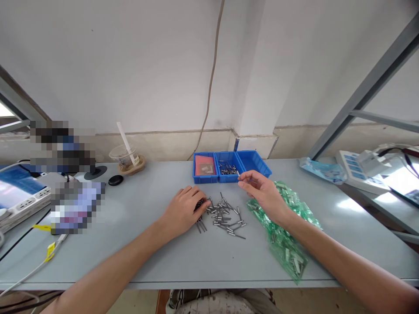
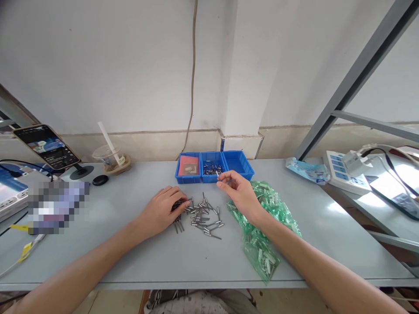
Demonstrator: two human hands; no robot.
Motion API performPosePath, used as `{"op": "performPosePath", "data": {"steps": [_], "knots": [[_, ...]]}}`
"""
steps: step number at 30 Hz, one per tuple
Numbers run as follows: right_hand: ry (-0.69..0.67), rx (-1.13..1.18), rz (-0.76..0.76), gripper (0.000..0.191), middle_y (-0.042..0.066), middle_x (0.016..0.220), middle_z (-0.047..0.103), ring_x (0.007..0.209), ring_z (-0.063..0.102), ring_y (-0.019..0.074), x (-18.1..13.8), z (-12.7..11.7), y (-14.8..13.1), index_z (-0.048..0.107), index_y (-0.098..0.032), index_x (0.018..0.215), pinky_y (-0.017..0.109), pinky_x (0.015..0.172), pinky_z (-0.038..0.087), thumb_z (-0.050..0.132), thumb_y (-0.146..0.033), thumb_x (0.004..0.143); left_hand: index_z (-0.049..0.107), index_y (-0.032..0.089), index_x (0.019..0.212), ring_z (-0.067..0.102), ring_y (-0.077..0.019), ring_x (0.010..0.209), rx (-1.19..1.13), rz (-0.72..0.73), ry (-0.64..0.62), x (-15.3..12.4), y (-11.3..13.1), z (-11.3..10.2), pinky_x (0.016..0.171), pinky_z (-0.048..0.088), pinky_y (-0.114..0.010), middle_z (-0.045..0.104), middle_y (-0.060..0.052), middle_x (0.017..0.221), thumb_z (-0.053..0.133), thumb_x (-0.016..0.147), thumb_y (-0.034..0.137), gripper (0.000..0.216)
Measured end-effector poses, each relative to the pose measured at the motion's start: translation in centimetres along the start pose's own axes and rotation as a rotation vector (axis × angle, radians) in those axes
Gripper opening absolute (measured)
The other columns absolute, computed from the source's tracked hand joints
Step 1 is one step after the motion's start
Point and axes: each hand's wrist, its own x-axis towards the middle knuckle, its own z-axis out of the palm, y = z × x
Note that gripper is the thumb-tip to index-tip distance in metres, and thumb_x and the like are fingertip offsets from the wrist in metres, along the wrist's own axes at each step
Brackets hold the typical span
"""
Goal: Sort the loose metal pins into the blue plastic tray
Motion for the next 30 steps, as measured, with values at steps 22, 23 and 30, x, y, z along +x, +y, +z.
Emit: {"op": "performPosePath", "data": {"steps": [22,23,30], "knots": [[-0.049,0.038,0.039,0.040,0.006,0.104,0.067,0.070,0.045,0.0153,-0.12,0.06,0.17,0.078,-0.027,0.110,0.033,0.064,0.041,0.069,-0.062,0.094,0.064,0.022,0.101,0.061,-0.0231,0.095,-0.009,-0.007,-0.019,-0.14,-0.05,0.03,0.088,0.048,-0.040,0.069,-0.003,0.105,0.053,0.110,0.033,0.018],[-0.053,0.072,0.047,0.040,0.006,0.104,0.067,0.070,0.045,0.0152,-0.09,0.05,0.15,0.078,-0.027,0.111,0.033,0.064,0.041,0.070,-0.062,0.093,0.064,0.022,0.101,0.061,-0.0231,0.096,-0.009,-0.006,-0.018,-0.15,-0.05,0.04,0.088,0.048,-0.040,0.069,-0.003,0.105,0.053,0.110,0.033,0.018],[-0.061,0.293,0.133,0.035,0.002,0.098,0.061,0.071,0.043,0.0134,0.15,0.01,0.03,0.074,-0.025,0.105,0.029,0.062,0.039,0.080,-0.054,0.088,0.064,0.022,0.102,0.061,-0.0225,0.096,-0.004,-0.005,-0.022,-0.06,-0.08,0.07,0.088,0.048,-0.040,0.069,-0.002,0.106,0.053,0.111,0.033,0.018]]}}
